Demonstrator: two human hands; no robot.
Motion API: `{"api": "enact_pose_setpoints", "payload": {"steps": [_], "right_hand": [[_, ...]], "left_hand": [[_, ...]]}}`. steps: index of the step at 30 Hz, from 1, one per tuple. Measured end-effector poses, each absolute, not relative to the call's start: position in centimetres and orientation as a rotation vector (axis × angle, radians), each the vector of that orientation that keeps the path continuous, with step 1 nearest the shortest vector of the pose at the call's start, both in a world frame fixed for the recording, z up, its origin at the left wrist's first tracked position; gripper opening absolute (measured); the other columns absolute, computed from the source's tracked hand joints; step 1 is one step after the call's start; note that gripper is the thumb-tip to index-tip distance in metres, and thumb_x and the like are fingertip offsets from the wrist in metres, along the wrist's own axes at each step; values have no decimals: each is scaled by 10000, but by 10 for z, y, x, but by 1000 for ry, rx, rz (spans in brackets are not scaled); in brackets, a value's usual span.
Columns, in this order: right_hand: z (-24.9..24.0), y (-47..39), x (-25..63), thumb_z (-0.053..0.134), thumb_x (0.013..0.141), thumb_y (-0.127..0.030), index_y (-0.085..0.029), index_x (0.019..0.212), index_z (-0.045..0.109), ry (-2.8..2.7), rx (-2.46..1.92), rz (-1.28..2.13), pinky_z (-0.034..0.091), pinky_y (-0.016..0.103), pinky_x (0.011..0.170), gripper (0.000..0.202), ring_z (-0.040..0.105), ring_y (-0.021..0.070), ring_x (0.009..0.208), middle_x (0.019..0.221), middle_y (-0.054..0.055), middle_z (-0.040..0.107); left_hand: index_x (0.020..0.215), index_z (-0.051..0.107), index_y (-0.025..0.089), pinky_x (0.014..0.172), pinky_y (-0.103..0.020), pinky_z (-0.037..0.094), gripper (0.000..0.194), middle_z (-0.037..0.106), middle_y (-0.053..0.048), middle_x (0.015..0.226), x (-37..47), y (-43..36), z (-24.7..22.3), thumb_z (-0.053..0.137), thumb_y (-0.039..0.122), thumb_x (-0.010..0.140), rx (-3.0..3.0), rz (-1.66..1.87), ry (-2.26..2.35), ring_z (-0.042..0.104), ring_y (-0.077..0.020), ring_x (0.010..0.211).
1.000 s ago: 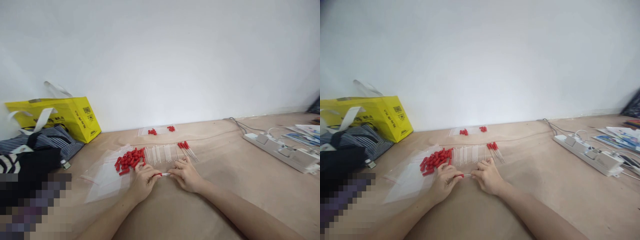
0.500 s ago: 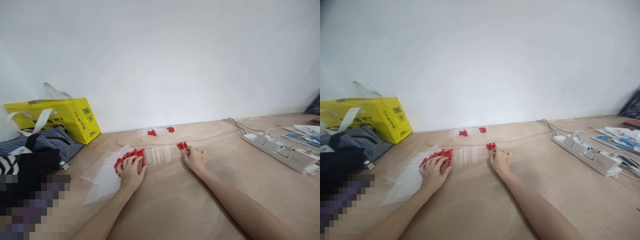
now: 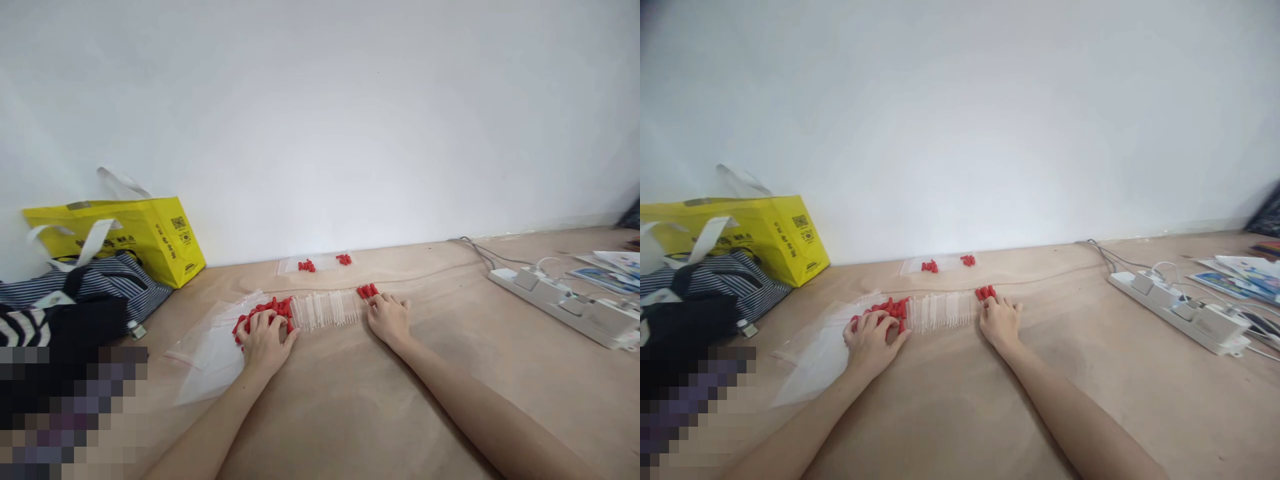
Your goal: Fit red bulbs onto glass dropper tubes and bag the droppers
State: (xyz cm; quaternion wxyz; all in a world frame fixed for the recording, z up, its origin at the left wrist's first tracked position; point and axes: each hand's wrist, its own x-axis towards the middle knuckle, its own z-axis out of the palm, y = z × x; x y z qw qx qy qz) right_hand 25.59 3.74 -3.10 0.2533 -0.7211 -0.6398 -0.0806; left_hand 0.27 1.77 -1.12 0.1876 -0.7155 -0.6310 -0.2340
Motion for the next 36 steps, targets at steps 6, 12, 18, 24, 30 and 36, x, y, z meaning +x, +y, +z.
{"api": "enact_pose_setpoints", "payload": {"steps": [6,12,18,24,30,36], "right_hand": [[-21,45,234,389,813,-305,-183,792,633,-1751,-2012,-151,224,358,744,274,522,221,871,900,93,629],[-12,57,216,454,759,-332,-141,863,627,-1731,-2144,-15,230,387,801,279,508,252,936,948,139,617],[-12,61,223,427,763,-280,-104,882,619,-1693,-2209,-8,246,402,786,286,535,263,890,927,165,621],[-15,64,225,422,760,-253,-120,779,648,-1709,-2213,15,243,407,792,262,544,267,901,857,148,644],[-14,61,222,408,777,-240,-111,768,638,-1713,-2164,-14,260,414,788,264,550,269,884,840,161,642],[-23,36,237,364,835,-245,-138,822,559,-1876,-1677,-84,326,336,772,223,527,226,872,868,121,611]], "left_hand": [[620,623,207,890,-472,207,224,574,-81,984,1,21,-12,564,410,694,-1990,-685,-1738,443,-260,981],[637,620,187,860,-459,244,144,594,-89,916,5,15,-6,543,284,711,-1952,-840,-1627,485,-262,927],[672,582,189,790,-384,303,83,613,-37,791,26,-6,-4,518,215,717,-2367,-904,-1370,520,-206,815],[780,608,216,767,-379,309,124,627,-15,821,35,-12,-10,513,181,708,-2642,-767,-1374,518,-193,804],[779,637,243,764,-366,314,142,634,-8,853,34,-8,-11,496,256,795,-2714,-793,-1363,529,-185,828],[803,570,225,770,-366,309,127,641,3,818,32,-8,-12,447,235,831,-2619,-830,-1533,537,-184,809]]}}
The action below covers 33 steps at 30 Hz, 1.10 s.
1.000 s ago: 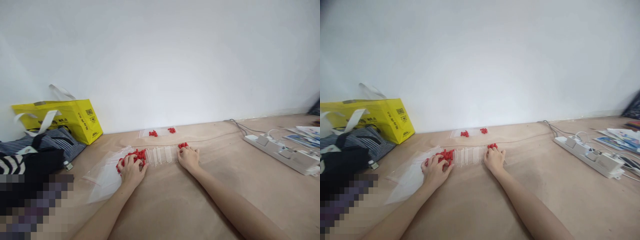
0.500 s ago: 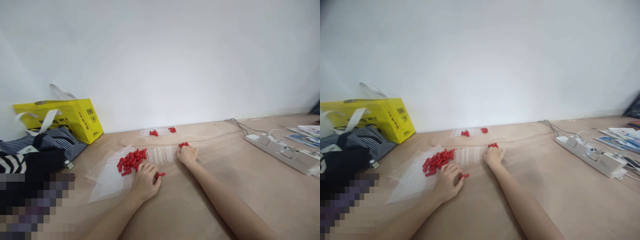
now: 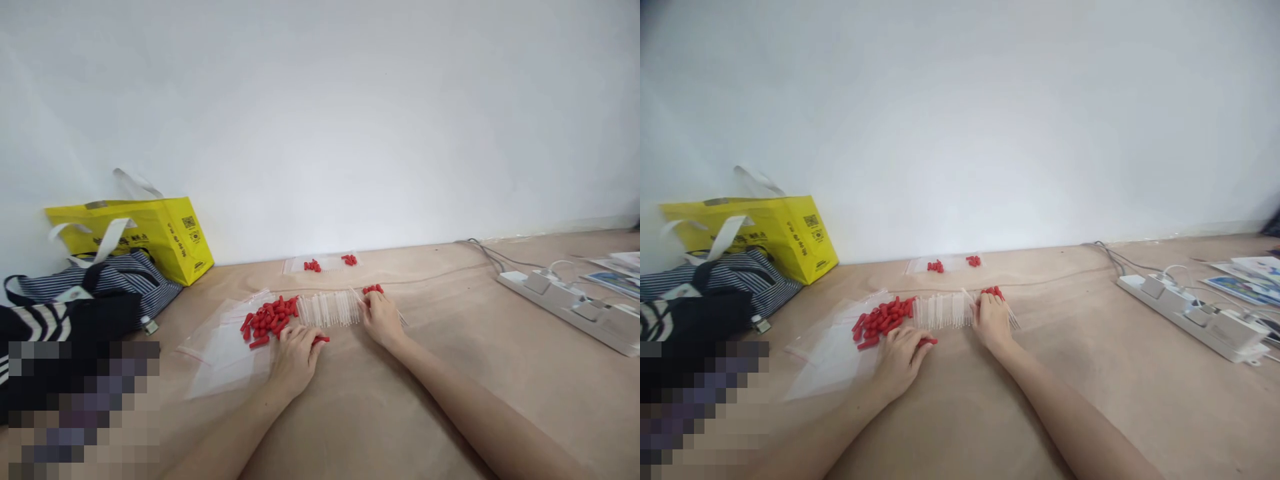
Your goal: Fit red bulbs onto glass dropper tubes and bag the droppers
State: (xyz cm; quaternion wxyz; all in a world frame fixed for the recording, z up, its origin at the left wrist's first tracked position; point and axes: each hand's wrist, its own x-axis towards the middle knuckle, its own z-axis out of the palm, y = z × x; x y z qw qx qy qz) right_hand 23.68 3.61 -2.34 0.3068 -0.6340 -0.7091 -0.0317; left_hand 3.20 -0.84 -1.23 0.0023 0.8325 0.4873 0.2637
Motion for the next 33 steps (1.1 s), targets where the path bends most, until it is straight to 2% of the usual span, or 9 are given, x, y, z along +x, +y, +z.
{"api": "enact_pose_setpoints", "payload": {"steps": [4,10,24,33], "right_hand": [[-35,2,251,331,859,-203,-183,857,526,-2021,-1218,64,358,306,686,196,535,180,730,798,64,600],[-33,-20,242,329,847,-94,-199,1076,506,-2166,-1090,187,345,305,734,307,526,167,849,937,65,600],[-38,-17,220,367,849,-127,-175,923,567,-2221,-1026,109,281,270,685,218,483,129,700,756,25,575],[-31,-12,228,400,741,-39,-205,891,597,-2339,-1014,-97,199,289,656,298,438,109,617,717,-3,576]], "left_hand": [[841,552,230,831,-389,275,135,648,8,840,31,-7,-14,418,216,847,2590,854,1518,543,-173,811],[890,588,249,845,-426,248,172,664,2,816,33,-7,-13,431,198,843,2601,843,1462,555,-178,815],[817,612,231,817,-393,288,160,675,11,787,34,-8,-12,452,234,827,2548,931,1471,576,-170,779],[774,603,225,849,-435,239,177,643,15,710,34,-12,-13,433,232,825,2600,857,1355,563,-165,740]]}}
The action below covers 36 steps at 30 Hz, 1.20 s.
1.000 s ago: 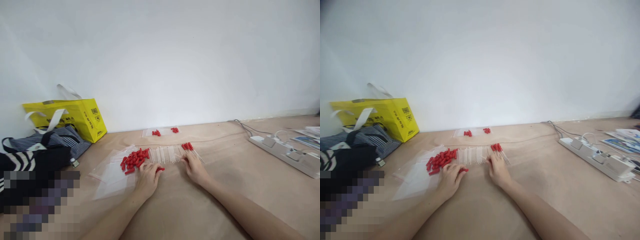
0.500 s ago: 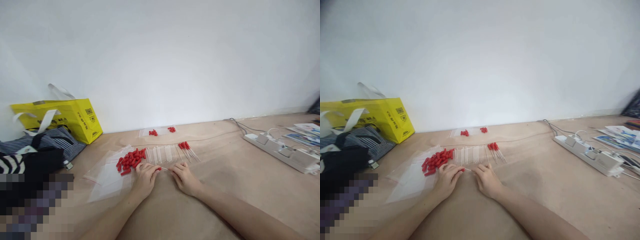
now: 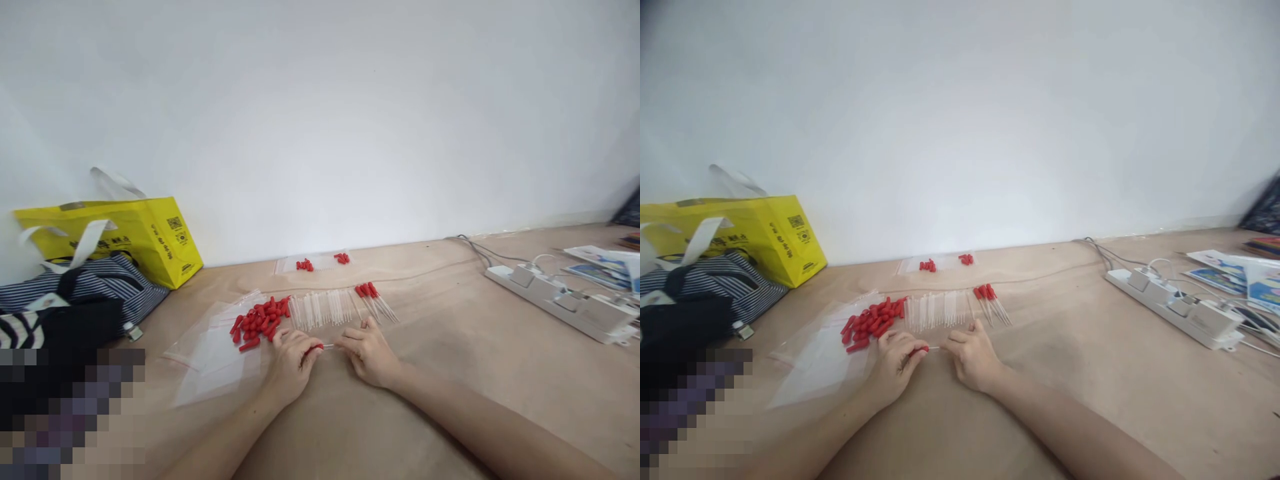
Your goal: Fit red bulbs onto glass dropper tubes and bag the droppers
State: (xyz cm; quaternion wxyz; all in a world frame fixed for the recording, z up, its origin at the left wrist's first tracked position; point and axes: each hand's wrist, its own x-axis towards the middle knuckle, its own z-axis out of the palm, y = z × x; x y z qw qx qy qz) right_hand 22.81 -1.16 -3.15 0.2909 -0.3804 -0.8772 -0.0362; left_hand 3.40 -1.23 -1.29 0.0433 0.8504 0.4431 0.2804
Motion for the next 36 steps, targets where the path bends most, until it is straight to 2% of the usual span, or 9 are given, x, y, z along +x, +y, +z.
{"api": "enact_pose_setpoints", "payload": {"steps": [7,18,23,28,31,34,36], "right_hand": [[-30,-11,221,390,771,-87,-181,786,587,-2326,-1023,-88,184,279,633,218,434,108,602,685,3,562],[-28,-9,219,411,787,-115,-187,797,587,-2393,-983,-11,193,274,646,190,463,112,625,703,3,590],[-27,-10,218,400,824,-138,-189,864,583,-2349,-981,-6,199,272,640,194,482,111,641,713,2,593],[-22,-8,225,403,866,-230,-212,903,595,-2352,-926,-96,206,292,681,196,484,133,721,752,13,600],[-22,-8,229,423,850,-228,-217,872,613,-2371,-930,-200,204,310,698,192,459,145,726,743,23,590],[-23,-5,233,435,826,-192,-215,852,624,-2357,-1015,-253,202,316,699,192,451,152,741,764,32,591],[-23,0,238,431,819,-180,-214,861,628,-2241,-1193,-241,204,309,693,205,461,156,769,792,35,597]], "left_hand": [[764,584,206,841,-427,252,187,627,5,683,36,-15,-13,410,224,828,2647,856,1317,554,-163,718],[735,564,200,844,-409,265,178,618,2,664,37,-16,-11,409,218,820,2697,787,1239,541,-159,713],[766,573,204,858,-429,252,195,631,-3,707,36,-14,-11,391,231,830,2642,800,1272,544,-163,736],[777,596,228,880,-449,219,205,643,9,712,32,-12,-7,405,269,841,2644,778,1302,546,-166,751],[764,609,248,892,-457,192,201,645,22,699,29,-11,-5,425,274,840,2693,749,1294,547,-161,746],[892,606,287,890,-453,200,167,653,6,858,25,-7,-8,457,319,822,2699,787,1363,538,-185,856],[1026,561,285,873,-448,229,254,623,-31,997,20,-3,-11,482,357,796,2647,883,1511,505,-219,954]]}}
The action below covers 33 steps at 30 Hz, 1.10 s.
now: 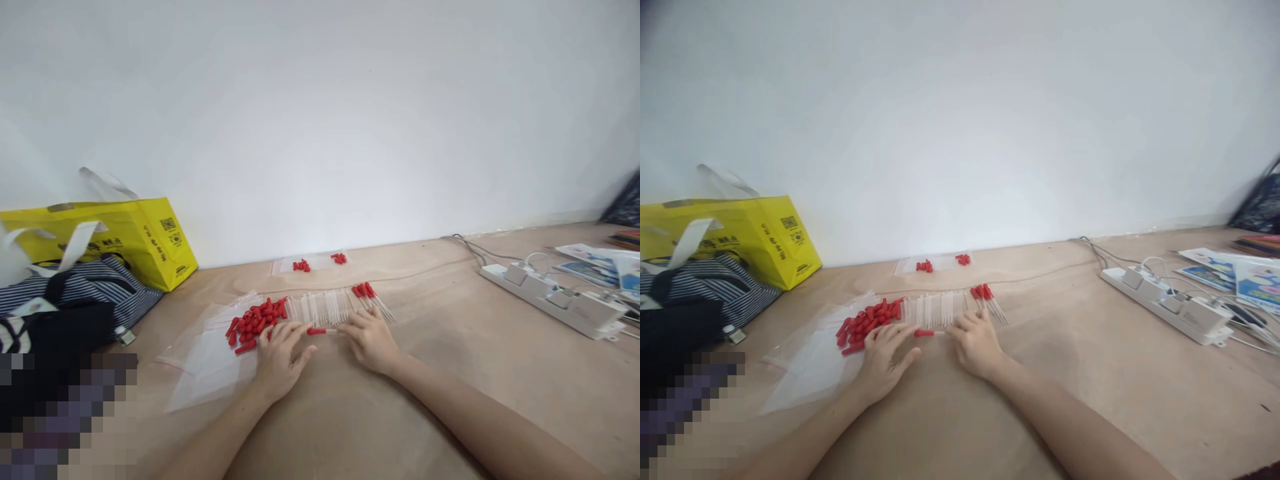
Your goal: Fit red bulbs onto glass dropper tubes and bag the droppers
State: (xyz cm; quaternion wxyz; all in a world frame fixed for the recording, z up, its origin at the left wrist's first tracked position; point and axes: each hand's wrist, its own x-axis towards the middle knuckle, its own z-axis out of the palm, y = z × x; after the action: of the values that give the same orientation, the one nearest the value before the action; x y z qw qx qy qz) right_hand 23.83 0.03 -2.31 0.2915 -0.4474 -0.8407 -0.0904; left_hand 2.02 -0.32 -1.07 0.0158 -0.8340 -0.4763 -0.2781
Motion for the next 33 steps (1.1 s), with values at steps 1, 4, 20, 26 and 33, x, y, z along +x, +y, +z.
{"api": "enact_pose_setpoints", "payload": {"steps": [1,4,20,26,33], "right_hand": [[-23,5,242,426,820,-179,-215,878,628,-2142,-1314,-225,204,304,692,214,469,158,788,812,37,601],[-23,20,257,410,822,-190,-215,932,621,-1790,-1679,-171,205,297,697,239,496,165,832,864,40,618],[-26,44,265,420,785,-247,-214,957,611,-1568,-2131,-16,228,337,760,260,542,219,866,812,61,655],[-27,45,262,412,782,-264,-215,959,616,-1569,-2126,-14,232,349,769,274,552,222,844,761,59,660],[-27,42,265,409,793,-308,-219,916,629,-1588,-2130,-15,232,367,773,267,557,234,852,747,62,664]], "left_hand": [[1061,544,271,863,-447,242,300,607,-49,1032,18,-1,-12,494,368,781,-2514,-898,-1546,489,-235,983],[1011,573,249,837,-440,268,286,602,-67,1027,11,5,-15,515,350,750,-2327,-939,-1685,478,-261,990],[817,645,252,803,-413,285,133,595,-52,987,10,8,-17,559,260,716,-2173,-871,-1739,477,-255,958],[800,643,251,806,-417,281,118,591,-49,995,10,7,-17,563,253,712,-2192,-840,-1761,471,-252,966],[790,647,250,804,-413,278,112,588,-50,983,9,8,-18,567,261,712,-2198,-835,-1748,469,-250,960]]}}
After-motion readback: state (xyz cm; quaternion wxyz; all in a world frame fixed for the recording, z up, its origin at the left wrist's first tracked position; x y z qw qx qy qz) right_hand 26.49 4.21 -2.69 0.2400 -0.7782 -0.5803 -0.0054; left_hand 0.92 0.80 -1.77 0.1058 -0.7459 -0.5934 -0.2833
